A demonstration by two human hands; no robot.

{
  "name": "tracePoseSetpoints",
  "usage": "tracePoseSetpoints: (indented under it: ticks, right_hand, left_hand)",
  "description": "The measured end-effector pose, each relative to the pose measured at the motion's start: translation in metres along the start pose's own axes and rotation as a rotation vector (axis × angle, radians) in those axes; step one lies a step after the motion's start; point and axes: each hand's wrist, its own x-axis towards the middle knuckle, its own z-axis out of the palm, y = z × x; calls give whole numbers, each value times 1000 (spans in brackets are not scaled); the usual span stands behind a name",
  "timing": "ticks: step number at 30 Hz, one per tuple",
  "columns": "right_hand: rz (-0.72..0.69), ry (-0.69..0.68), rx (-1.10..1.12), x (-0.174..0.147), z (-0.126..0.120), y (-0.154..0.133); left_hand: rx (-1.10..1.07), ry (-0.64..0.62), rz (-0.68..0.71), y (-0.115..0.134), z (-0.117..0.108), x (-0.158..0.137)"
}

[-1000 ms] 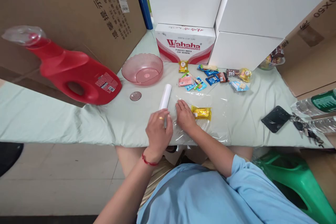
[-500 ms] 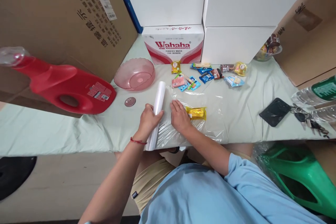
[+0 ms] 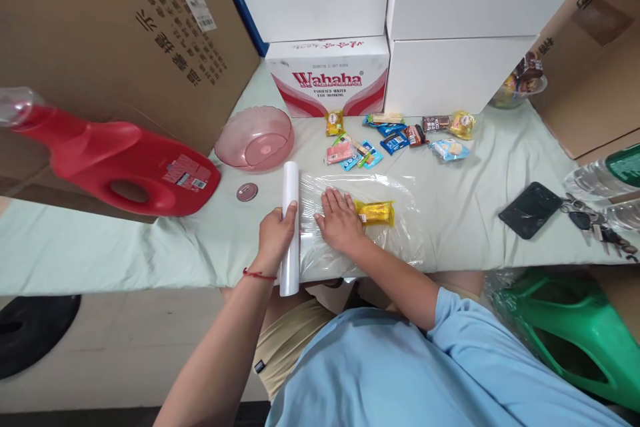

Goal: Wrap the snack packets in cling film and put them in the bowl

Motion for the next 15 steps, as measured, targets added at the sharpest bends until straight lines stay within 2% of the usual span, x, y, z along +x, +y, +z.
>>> tracePoseSetpoints:
  ticks: [6,15]
  right_hand:
    - [-48,-20,-16,-2,0,0]
    - [-84,-4,7,-3,4,3]
  left_hand:
    - [-74,33,-72,-15,7,-7]
    - [-150,59,-114,-18,14,-12]
